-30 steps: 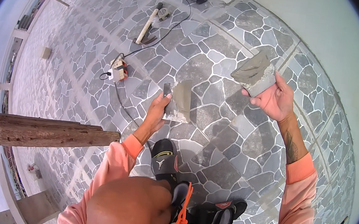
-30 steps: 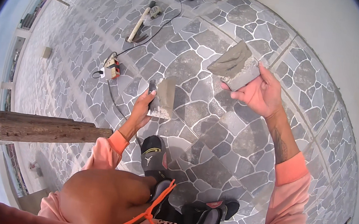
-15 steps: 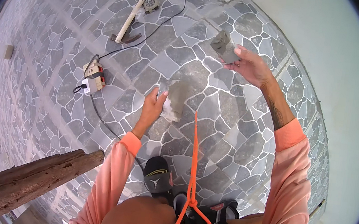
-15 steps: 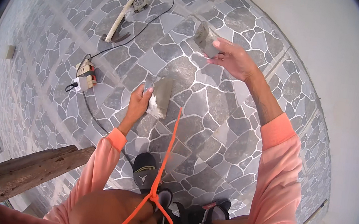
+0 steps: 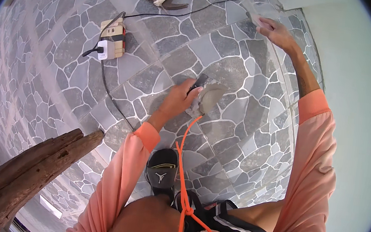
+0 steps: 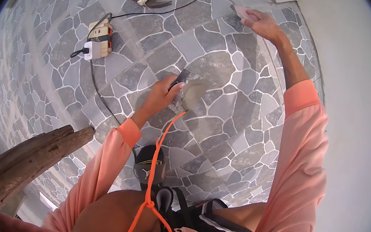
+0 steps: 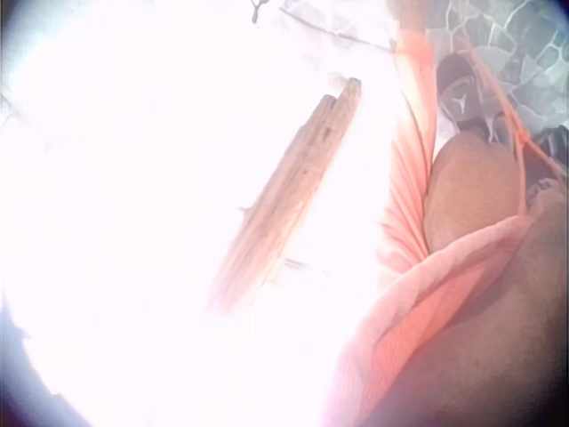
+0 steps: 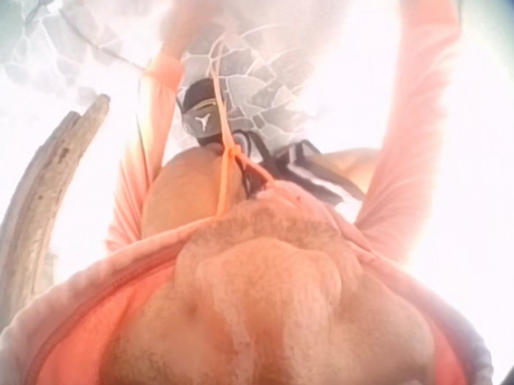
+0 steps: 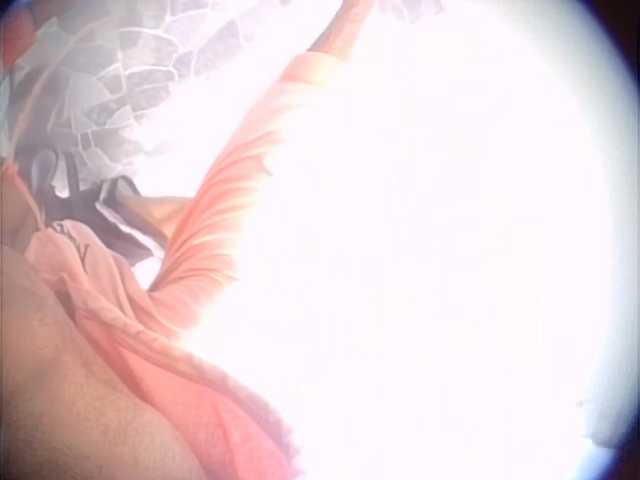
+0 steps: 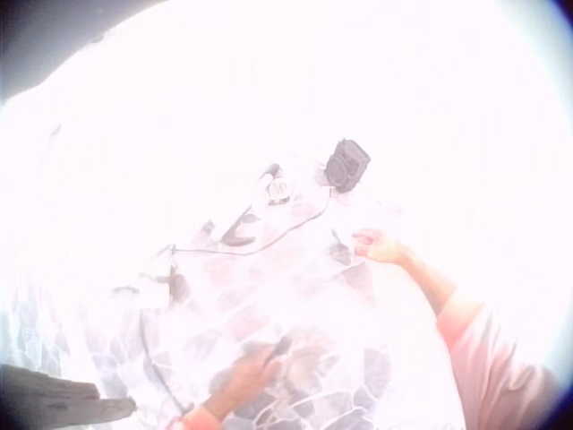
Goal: The person applies grout into the gaps between floor tiles using two metal scrapers.
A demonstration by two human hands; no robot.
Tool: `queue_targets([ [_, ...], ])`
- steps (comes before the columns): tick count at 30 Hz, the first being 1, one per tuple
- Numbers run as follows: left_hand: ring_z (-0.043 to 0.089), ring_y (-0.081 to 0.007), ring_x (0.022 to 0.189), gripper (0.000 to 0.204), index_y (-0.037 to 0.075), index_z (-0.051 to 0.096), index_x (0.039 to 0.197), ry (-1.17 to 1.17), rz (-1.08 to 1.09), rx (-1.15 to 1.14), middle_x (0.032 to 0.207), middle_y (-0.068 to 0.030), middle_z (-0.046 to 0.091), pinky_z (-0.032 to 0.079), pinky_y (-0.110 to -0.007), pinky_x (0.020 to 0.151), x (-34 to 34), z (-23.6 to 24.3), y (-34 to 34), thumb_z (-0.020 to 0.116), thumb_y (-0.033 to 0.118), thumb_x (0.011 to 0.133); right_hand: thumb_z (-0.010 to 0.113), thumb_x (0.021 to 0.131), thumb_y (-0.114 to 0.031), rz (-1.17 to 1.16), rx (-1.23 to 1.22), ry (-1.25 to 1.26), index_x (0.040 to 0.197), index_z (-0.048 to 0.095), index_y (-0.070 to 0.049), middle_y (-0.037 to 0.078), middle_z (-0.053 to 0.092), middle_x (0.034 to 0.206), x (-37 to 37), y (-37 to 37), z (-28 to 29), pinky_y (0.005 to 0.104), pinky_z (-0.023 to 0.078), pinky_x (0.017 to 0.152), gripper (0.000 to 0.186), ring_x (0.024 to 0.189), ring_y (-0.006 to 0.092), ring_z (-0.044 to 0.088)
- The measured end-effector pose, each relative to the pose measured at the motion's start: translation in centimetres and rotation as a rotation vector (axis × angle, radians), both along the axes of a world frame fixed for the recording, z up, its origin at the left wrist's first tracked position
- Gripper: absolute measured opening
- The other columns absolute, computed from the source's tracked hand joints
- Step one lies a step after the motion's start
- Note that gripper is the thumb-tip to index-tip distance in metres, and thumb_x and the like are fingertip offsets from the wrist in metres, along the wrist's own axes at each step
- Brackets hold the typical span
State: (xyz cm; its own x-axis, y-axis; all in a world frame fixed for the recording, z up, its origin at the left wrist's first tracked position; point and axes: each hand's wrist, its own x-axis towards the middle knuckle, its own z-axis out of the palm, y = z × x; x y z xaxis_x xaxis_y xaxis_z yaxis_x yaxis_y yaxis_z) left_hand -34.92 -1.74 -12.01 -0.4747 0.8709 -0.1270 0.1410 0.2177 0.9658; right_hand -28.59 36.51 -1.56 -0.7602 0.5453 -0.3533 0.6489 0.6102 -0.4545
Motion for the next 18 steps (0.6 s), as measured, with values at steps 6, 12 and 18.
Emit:
queue_targets([
  [6,0.062,-0.0444,0.078,0.038,-0.002,0.056,0.111,-0.032,-0.028,-0.079,0.084,-0.0254,0.062,0.049,-0.044,0.065,-0.6,0.8,-0.7,0.059,0.032,0.095,0.065,0.085,-0.041,0.154,0.420,-0.169,0.134,0.054,-0.007,0.025,0.054,0.126,-3.1,-1.1,-2.7,0.0411,0.043,0.100,0.061,0.115,0.0373,0.055],
  [12,0.061,-0.0456,0.072,0.038,-0.002,0.055,0.113,-0.052,-0.060,-0.046,0.076,-0.0258,0.061,0.048,-0.045,0.063,-0.8,0.4,-0.5,0.059,0.031,0.095,0.063,0.081,-0.036,0.612,0.444,-0.567,0.130,0.057,-0.009,0.021,0.061,0.121,-4.8,-1.3,-0.3,0.0471,0.040,0.103,0.057,0.114,0.0429,0.054],
  [18,0.059,-0.0472,0.072,0.035,-0.002,0.055,0.110,-0.043,-0.039,-0.009,0.075,-0.0260,0.060,0.048,-0.046,0.062,-0.8,0.4,-0.5,0.060,0.029,0.094,0.062,0.078,-0.029,0.350,0.454,-0.181,0.118,0.064,-0.004,0.019,0.063,0.120,-4.6,-4.5,-2.0,0.0471,0.042,0.101,0.047,0.113,0.0385,0.057],
])
